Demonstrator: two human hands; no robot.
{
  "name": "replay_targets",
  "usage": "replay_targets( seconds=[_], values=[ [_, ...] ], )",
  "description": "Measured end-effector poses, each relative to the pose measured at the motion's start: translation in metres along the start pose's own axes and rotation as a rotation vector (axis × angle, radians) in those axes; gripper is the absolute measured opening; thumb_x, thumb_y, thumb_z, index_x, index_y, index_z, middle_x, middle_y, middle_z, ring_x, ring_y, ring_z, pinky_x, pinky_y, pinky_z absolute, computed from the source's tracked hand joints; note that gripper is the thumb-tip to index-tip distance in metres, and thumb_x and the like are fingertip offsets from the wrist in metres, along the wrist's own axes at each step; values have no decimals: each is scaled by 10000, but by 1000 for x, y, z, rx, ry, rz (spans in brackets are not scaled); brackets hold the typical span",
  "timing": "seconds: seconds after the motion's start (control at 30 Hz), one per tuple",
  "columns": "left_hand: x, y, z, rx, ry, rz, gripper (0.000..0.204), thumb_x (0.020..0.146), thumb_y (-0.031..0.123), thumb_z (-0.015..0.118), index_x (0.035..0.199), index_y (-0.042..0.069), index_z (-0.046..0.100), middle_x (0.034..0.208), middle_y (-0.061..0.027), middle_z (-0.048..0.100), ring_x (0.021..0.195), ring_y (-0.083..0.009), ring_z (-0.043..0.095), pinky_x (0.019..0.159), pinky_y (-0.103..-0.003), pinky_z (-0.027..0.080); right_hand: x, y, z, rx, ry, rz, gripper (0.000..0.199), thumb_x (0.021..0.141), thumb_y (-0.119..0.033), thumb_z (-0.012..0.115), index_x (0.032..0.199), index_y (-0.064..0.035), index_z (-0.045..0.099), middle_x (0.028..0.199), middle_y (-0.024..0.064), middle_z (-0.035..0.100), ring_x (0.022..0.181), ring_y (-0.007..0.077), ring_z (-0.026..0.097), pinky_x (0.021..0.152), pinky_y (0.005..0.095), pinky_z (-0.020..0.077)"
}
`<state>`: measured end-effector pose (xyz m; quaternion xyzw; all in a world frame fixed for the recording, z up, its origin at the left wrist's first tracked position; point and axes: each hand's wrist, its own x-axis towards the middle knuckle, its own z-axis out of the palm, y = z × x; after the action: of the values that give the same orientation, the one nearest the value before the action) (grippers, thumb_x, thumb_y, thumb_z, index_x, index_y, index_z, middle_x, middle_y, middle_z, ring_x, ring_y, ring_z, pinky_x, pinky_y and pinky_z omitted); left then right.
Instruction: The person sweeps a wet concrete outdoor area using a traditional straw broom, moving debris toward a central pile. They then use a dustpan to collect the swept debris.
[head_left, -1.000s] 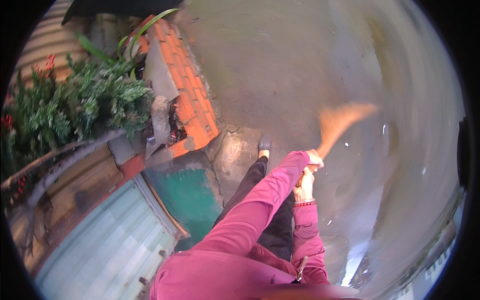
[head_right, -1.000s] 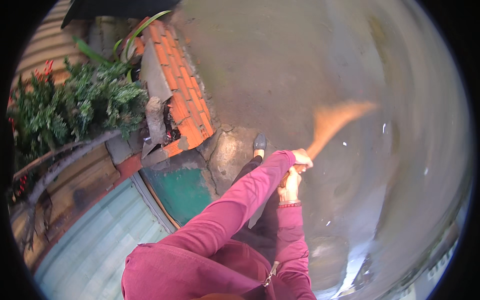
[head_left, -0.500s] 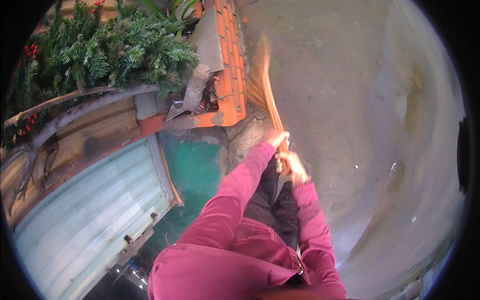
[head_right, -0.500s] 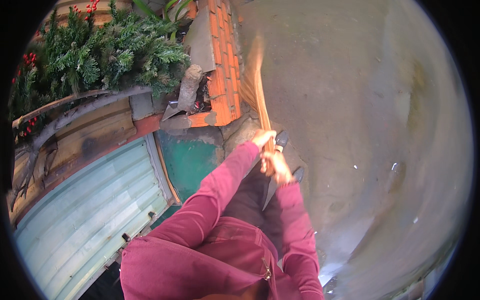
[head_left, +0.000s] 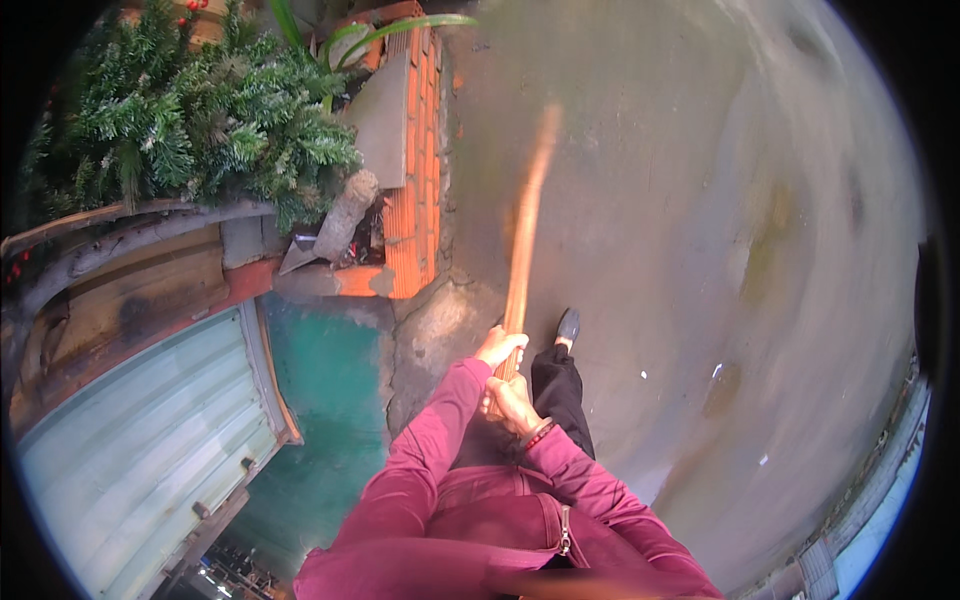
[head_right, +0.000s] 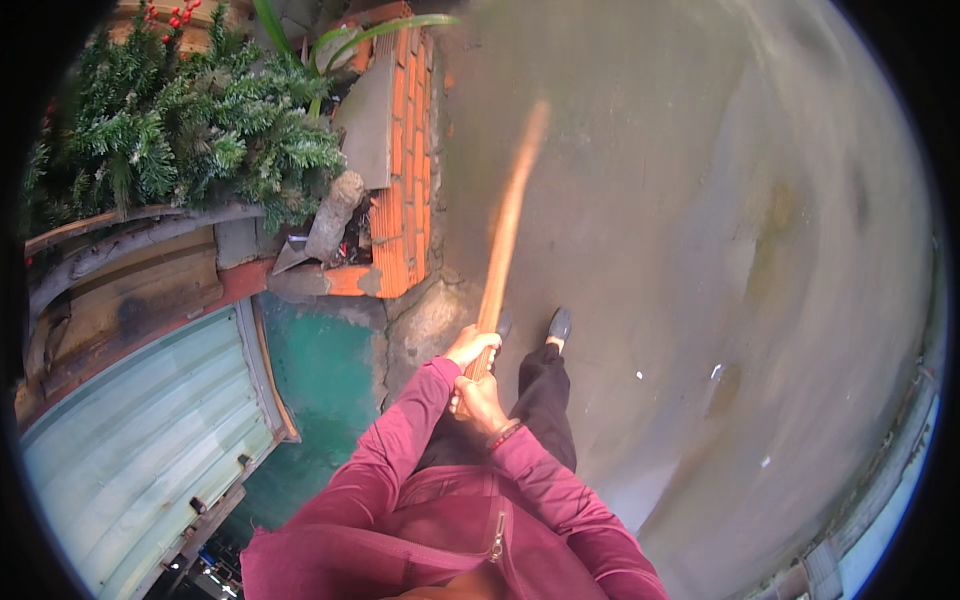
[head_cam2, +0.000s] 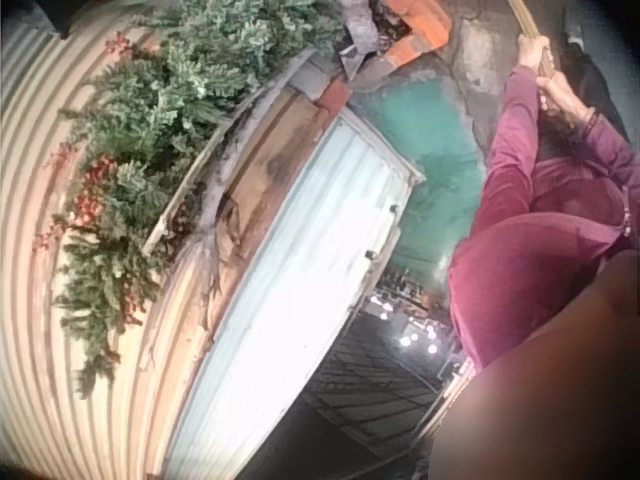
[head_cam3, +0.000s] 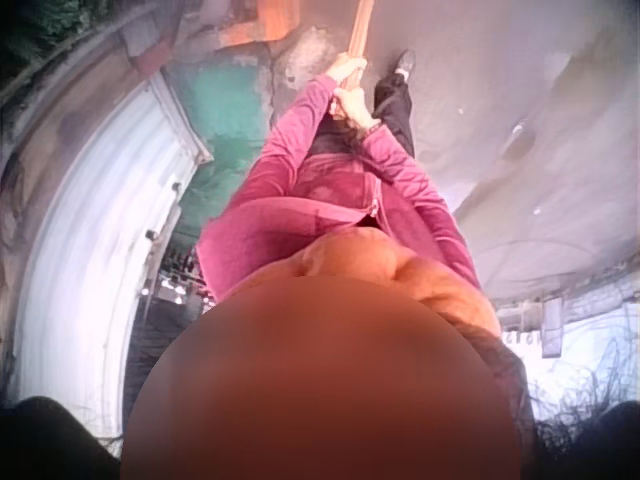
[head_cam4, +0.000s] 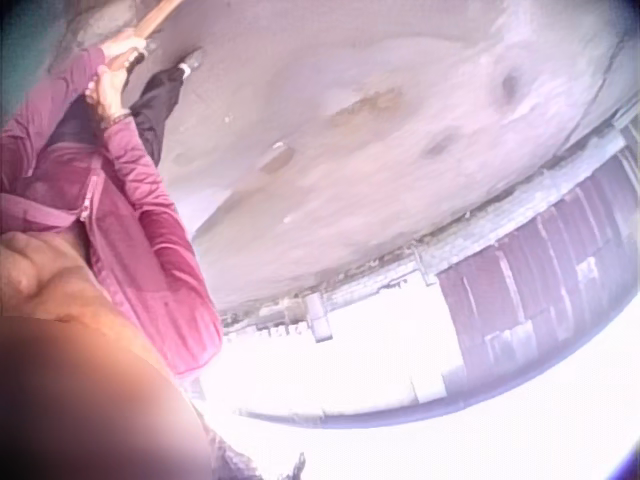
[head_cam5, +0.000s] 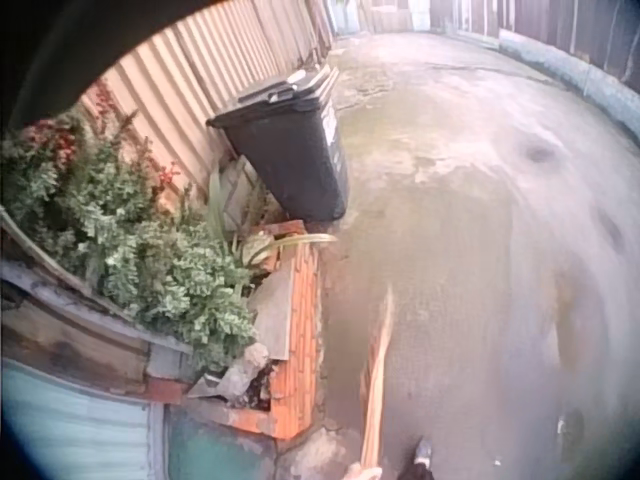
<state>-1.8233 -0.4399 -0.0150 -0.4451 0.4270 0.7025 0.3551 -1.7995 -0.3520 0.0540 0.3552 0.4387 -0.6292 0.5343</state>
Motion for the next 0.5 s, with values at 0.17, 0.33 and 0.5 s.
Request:
replay_targets(
  seconds=[0.17,0.33,0.5],
  values=[
    [57,73,5,-125,330,81,129,669,127,580,638,13,527,556,-86,511,475,-187,506,460,-322,450,61,-107,-35,-108,-315,146,77,745,-45,552,804,-36,503,604,16,466,480,136,462,430,288,430],
    [149,127,93,73,215,79,125,655,130,590,634,16,543,566,-71,532,498,-179,529,472,-314,452,94,-182,-113,295,-245,73,50,772,-60,548,765,-35,507,603,13,472,492,122,462,448,255,406],
    [162,137,192,307,-179,140,127,658,124,605,665,17,539,575,-79,552,459,-168,531,446,-316,455,51,-191,-156,207,32,-260,41,785,-51,492,752,-30,478,596,36,470,447,145,469,396,277,417]
  ],
)
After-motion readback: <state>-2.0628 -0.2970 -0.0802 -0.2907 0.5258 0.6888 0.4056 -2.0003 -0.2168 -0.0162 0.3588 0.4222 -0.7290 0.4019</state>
